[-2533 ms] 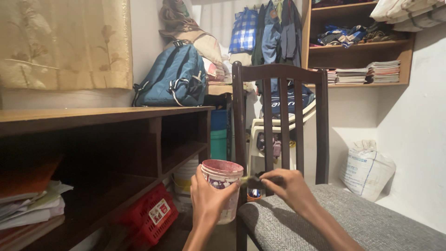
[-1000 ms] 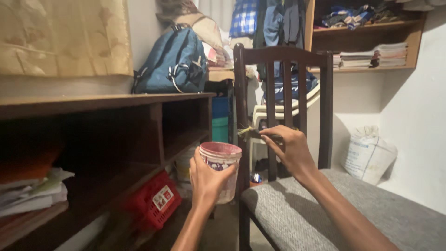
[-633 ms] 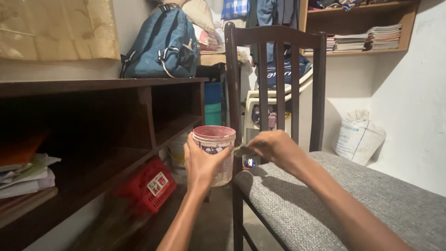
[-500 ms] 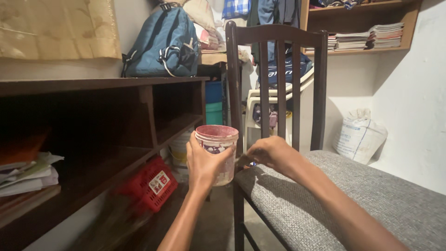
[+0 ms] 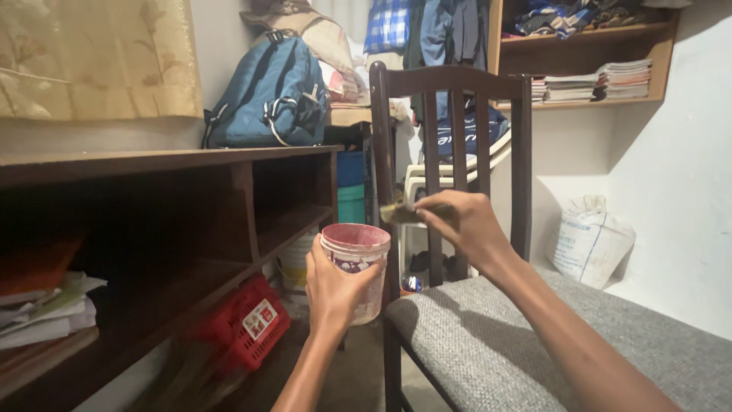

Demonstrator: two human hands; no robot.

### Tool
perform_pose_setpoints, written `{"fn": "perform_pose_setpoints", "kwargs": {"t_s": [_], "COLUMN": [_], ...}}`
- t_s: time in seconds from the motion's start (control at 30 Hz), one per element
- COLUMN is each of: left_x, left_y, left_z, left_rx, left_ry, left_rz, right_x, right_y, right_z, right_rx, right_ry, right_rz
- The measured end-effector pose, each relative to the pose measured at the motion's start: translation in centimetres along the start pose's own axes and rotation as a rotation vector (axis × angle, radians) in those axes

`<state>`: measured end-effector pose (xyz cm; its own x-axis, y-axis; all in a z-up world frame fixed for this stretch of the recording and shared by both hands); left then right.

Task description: The person paints a wooden chair with a brush, applying a light-colored substance from a small container. They systematically cover the legs, backrest, and seat frame, occasionally dipping the brush to reload the substance.

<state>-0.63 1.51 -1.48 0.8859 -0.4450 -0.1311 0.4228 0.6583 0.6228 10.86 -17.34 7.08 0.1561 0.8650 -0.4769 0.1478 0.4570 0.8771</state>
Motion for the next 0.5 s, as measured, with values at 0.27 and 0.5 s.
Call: {"fn": "perform_pose_setpoints", "kwargs": {"t_s": [0.27, 0.5], "left_x": [-0.5, -1.5], "left_y": [-0.3, -0.4], "left_z": [0.4, -0.3], "left_rx": [0.048, 0.056], "left_ry": [-0.001, 0.018], "left_rz": [0.024, 0.01], "right_x": [3.5, 3.7], "right_y": [-3.0, -4.7], "right_z": [0.8, 1.7], "right_rx": [0.347, 0.38], "right_ry": [0.124, 0.091], "right_rz": [-0.07, -0.087]}}
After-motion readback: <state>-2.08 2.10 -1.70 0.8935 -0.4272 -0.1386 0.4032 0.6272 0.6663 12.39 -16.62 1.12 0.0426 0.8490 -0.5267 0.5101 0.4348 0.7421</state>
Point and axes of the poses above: each hand's wrist, its own y-axis towards the middle knuckle, its own x-axis out of the palm, z = x × y, the point moved 3 cm from there along y, towards the middle knuckle
